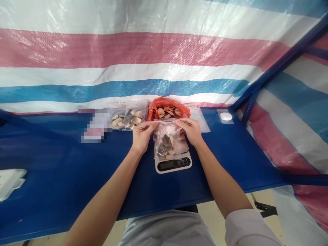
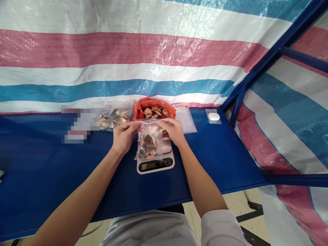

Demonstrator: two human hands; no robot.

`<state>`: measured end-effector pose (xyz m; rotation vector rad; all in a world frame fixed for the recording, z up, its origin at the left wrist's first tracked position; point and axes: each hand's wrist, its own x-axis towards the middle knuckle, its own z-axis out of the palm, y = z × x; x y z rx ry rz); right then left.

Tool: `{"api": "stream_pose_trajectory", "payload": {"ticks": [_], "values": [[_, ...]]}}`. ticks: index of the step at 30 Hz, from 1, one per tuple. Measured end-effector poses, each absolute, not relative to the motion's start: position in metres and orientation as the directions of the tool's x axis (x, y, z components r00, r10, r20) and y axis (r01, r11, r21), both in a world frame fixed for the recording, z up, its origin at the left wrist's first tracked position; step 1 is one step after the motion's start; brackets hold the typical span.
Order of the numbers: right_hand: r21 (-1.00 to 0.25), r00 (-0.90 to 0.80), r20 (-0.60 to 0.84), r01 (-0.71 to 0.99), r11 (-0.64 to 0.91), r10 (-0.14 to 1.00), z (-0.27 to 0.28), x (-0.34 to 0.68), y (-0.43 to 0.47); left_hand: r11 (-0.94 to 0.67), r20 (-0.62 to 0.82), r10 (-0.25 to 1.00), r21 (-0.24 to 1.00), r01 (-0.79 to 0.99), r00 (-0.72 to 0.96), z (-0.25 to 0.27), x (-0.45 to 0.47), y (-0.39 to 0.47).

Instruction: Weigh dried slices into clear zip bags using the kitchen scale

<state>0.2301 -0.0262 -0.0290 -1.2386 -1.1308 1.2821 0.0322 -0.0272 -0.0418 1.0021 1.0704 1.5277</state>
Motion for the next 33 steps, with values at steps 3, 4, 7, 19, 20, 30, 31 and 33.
{"api": "stream_pose_trajectory", "payload": {"ticks": [3,4,7,19,20,30,31,33], "values": [[-0.997,0.024,-0.066,-0.050,-0.064,0.998,-0.0269,0.2285,-0.0273,-0.107,0.075,0.988,0.960,-0.257,-0.133,-0.0381,0.0321,-0.0288],[-0.997,0.028,-0.058,-0.052,-0.057,0.998,-0.0263,0.2279,-0.0277,-0.100,0.073,0.991,0.962,-0.254,-0.112,-0.0369,0.0321,-0.0293],[-0.998,0.022,-0.052,-0.047,-0.051,0.998,-0.0255,0.2266,-0.0286,-0.092,0.075,0.994,0.967,-0.239,-0.080,-0.0343,0.0325,-0.0302],[-0.993,-0.018,0.079,-0.089,0.078,0.997,-0.0330,0.2268,-0.0230,-0.141,0.120,0.986,0.971,-0.194,-0.115,-0.0362,0.0330,-0.0324],[-0.991,-0.010,0.094,-0.097,0.093,0.996,-0.0337,0.2268,-0.0224,-0.136,0.116,0.987,0.972,-0.193,-0.111,-0.0364,0.0328,-0.0323],[-0.992,-0.017,0.094,-0.089,0.092,0.995,-0.0293,0.2265,-0.0269,-0.101,0.092,0.994,0.981,-0.163,-0.062,-0.0317,0.0351,-0.0340],[-0.994,-0.027,0.069,-0.082,0.066,0.997,-0.0283,0.2264,-0.0278,-0.107,0.097,0.993,0.980,-0.167,-0.066,-0.0317,0.0351,-0.0341],[-0.998,-0.055,0.005,-0.066,0.001,0.998,-0.0271,0.2263,-0.0294,-0.117,0.106,0.992,0.975,-0.186,-0.070,-0.0321,0.0349,-0.0340]]}}
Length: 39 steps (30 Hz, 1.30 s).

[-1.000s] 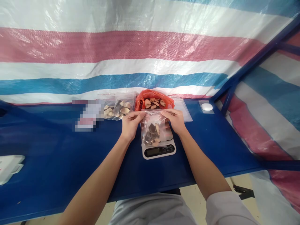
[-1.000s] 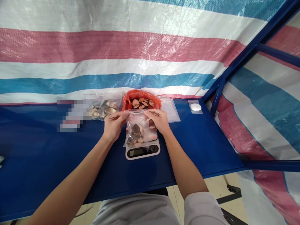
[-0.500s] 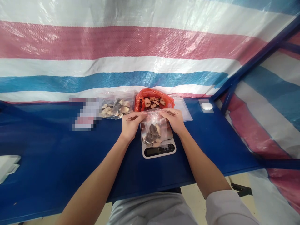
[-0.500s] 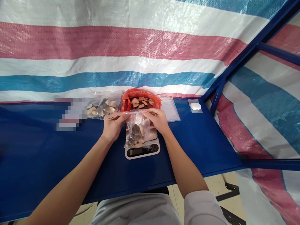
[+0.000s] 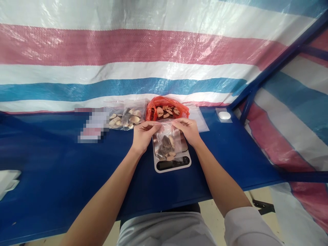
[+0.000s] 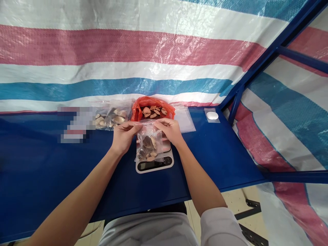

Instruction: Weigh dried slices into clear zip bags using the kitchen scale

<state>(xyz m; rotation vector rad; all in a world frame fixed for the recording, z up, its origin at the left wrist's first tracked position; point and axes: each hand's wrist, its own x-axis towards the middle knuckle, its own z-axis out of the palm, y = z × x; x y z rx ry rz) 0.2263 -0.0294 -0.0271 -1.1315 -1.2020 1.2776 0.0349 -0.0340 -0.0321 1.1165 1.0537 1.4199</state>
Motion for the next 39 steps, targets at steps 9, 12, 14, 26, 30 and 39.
{"api": "stream_pose_trajectory", "payload": {"ticks": [9,12,14,26,30,39], "values": [[-0.994,-0.081,0.099,-0.056,0.095,0.992,-0.032,0.226,-0.027,-0.063,0.063,0.998,0.977,-0.204,-0.005,-0.032,0.034,-0.034],[-0.993,-0.076,0.106,-0.061,0.101,0.991,-0.033,0.226,-0.026,-0.036,0.044,0.998,0.985,-0.170,0.043,-0.028,0.033,-0.035],[-0.995,-0.076,0.092,-0.051,0.088,0.993,-0.034,0.226,-0.026,-0.033,0.044,0.996,0.990,-0.139,0.073,-0.025,0.034,-0.037],[-0.999,-0.111,0.050,-0.020,0.048,0.993,-0.028,0.232,-0.028,-0.134,0.131,0.987,0.990,0.029,0.093,-0.024,0.036,-0.026],[-0.998,-0.103,0.063,-0.021,0.061,0.993,-0.027,0.233,-0.027,-0.149,0.142,0.982,0.988,0.046,0.127,-0.027,0.034,-0.020],[-0.998,-0.106,0.067,-0.003,0.067,0.992,-0.030,0.230,-0.026,-0.145,0.136,0.982,0.987,0.067,0.130,-0.027,0.035,-0.021]]}}
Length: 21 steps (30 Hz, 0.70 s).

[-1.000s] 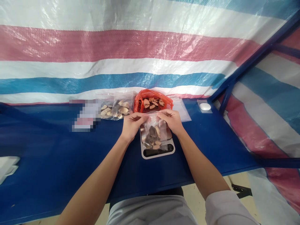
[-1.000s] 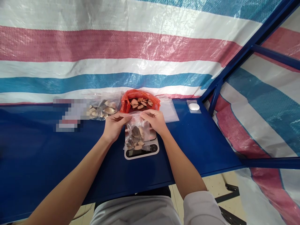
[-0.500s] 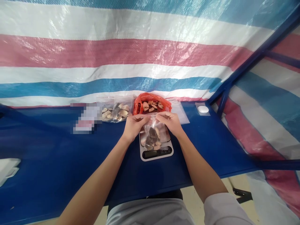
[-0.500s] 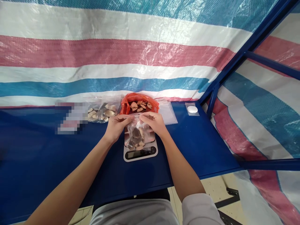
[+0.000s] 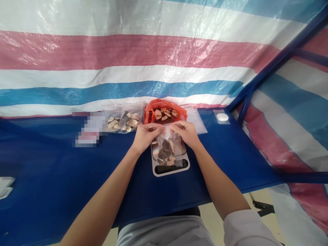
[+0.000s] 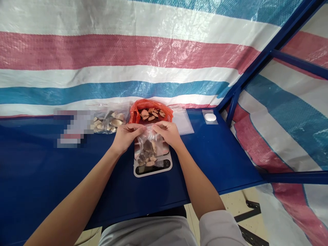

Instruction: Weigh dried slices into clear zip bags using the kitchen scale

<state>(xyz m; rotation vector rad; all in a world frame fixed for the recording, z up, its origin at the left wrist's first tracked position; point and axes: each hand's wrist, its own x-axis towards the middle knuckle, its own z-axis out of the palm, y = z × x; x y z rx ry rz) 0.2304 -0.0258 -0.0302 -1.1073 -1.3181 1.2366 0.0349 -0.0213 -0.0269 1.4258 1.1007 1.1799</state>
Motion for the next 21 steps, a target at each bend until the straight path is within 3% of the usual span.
{"api": "stream_pose_trajectory", "payload": {"ticks": [12,21], "values": [[-0.981,-0.101,0.182,0.056,0.188,0.978,-0.0293,0.2268,-0.0268,-0.161,0.156,0.976,0.987,0.016,0.155,-0.0226,0.0338,-0.0236],[-0.989,-0.102,0.149,-0.016,0.149,0.983,-0.0294,0.2289,-0.0273,-0.082,0.088,0.981,0.996,-0.044,0.172,-0.0209,0.0293,-0.0237]]}}
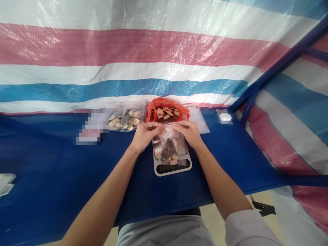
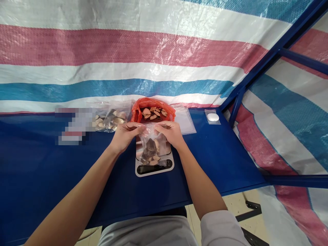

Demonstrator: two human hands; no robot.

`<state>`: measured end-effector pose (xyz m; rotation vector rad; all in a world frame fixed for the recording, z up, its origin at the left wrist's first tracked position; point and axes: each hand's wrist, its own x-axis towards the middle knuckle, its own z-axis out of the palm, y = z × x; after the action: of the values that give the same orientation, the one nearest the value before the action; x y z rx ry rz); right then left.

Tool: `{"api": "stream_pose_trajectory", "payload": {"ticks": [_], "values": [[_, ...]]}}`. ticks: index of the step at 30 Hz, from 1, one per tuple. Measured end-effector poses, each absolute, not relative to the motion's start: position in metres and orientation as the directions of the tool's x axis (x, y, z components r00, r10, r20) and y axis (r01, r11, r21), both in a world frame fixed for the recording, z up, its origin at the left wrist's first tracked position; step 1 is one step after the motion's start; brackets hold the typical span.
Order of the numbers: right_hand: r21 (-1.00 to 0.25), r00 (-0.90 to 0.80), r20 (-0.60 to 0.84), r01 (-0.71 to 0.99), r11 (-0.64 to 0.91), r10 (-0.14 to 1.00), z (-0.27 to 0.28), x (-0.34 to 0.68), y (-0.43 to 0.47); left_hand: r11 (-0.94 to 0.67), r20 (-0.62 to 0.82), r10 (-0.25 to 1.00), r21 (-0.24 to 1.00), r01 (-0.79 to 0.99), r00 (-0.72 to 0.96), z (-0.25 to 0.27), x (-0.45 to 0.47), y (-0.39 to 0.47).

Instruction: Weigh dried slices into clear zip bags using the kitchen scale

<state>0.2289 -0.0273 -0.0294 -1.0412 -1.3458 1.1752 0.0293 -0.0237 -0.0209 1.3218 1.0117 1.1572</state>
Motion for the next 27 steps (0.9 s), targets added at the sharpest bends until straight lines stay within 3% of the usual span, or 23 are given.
{"api": "stream_pose_trajectory", "payload": {"ticks": [13,27], "values": [[-0.984,-0.110,0.175,-0.002,0.176,0.978,-0.028,0.226,-0.028,-0.133,0.130,0.983,0.991,0.019,0.131,-0.022,0.034,-0.025],[-0.999,-0.122,0.042,0.007,0.043,0.992,-0.031,0.235,-0.026,-0.085,0.082,0.986,0.996,0.012,0.146,-0.018,0.031,-0.026]]}}
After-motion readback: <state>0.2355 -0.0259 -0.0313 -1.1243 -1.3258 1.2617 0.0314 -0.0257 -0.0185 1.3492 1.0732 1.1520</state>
